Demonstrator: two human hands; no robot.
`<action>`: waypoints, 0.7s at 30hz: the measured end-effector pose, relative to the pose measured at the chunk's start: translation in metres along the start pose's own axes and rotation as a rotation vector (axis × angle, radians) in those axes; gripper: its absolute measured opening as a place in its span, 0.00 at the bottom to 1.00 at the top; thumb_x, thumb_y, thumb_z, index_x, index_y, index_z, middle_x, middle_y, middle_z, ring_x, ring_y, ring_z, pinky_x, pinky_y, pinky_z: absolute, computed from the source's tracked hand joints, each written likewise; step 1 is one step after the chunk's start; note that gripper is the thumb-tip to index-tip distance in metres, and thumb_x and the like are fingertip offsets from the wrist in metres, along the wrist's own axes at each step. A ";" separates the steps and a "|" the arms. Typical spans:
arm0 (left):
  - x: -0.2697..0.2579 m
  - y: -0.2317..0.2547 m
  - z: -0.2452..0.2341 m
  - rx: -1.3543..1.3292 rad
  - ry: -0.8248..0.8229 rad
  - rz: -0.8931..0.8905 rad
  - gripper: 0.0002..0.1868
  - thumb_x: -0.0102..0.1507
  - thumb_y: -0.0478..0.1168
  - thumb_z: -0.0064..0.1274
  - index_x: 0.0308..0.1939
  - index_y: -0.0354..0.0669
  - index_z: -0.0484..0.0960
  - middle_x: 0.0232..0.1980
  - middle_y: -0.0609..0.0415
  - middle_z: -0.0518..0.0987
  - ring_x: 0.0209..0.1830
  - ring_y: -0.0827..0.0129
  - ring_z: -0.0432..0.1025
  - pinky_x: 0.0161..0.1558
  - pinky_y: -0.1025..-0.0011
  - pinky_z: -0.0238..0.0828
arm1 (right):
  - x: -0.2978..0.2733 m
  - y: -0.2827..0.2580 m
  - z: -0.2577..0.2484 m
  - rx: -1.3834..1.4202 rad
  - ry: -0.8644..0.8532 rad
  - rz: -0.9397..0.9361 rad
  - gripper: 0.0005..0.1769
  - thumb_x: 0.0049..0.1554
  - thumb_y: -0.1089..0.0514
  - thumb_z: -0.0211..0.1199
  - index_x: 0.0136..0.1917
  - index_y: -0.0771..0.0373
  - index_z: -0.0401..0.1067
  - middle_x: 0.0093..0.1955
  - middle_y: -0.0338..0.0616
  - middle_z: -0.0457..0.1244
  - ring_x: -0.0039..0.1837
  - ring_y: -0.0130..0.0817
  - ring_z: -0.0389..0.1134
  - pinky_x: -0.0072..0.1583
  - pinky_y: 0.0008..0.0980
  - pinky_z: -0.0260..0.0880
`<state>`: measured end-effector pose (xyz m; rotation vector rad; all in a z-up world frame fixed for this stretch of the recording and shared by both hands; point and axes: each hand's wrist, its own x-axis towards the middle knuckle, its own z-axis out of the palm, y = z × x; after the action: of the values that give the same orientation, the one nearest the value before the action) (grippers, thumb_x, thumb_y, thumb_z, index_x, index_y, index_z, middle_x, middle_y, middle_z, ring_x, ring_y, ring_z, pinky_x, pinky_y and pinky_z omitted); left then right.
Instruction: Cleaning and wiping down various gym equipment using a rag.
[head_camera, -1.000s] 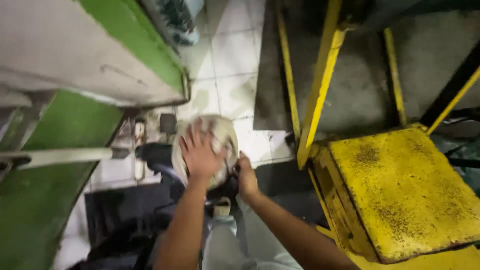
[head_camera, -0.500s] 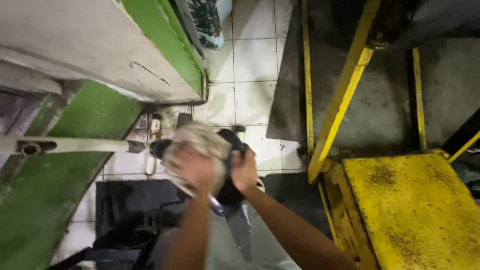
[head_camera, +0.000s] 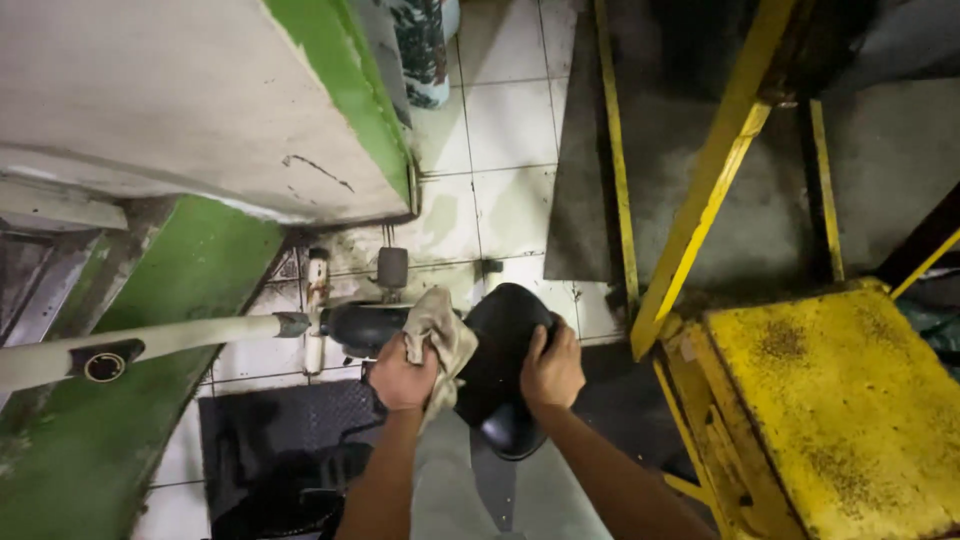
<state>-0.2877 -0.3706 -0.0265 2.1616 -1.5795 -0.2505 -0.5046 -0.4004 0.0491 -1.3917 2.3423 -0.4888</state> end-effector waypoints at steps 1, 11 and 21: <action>-0.001 -0.009 0.015 -0.130 0.113 -0.084 0.19 0.57 0.52 0.60 0.40 0.41 0.85 0.39 0.44 0.83 0.37 0.46 0.78 0.39 0.56 0.74 | 0.002 -0.002 -0.001 0.032 0.019 -0.040 0.27 0.65 0.41 0.48 0.70 0.57 0.65 0.63 0.54 0.65 0.64 0.56 0.66 0.60 0.51 0.68; -0.028 0.014 0.105 -0.621 0.776 -0.988 0.30 0.65 0.58 0.58 0.58 0.36 0.79 0.48 0.43 0.86 0.43 0.54 0.79 0.46 0.59 0.74 | 0.006 -0.005 -0.004 0.001 0.066 -0.079 0.28 0.66 0.42 0.48 0.70 0.61 0.64 0.64 0.56 0.64 0.64 0.58 0.65 0.58 0.52 0.68; -0.021 0.053 0.058 -0.412 0.539 -0.850 0.53 0.59 0.63 0.62 0.75 0.31 0.59 0.70 0.33 0.67 0.67 0.38 0.65 0.64 0.50 0.63 | 0.015 0.009 0.008 -0.034 0.018 -0.127 0.27 0.67 0.42 0.48 0.68 0.64 0.64 0.63 0.57 0.63 0.64 0.58 0.65 0.60 0.52 0.67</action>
<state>-0.3625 -0.3784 -0.0559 2.1732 -0.2406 -0.1975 -0.5141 -0.4105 0.0363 -1.5648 2.2959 -0.5012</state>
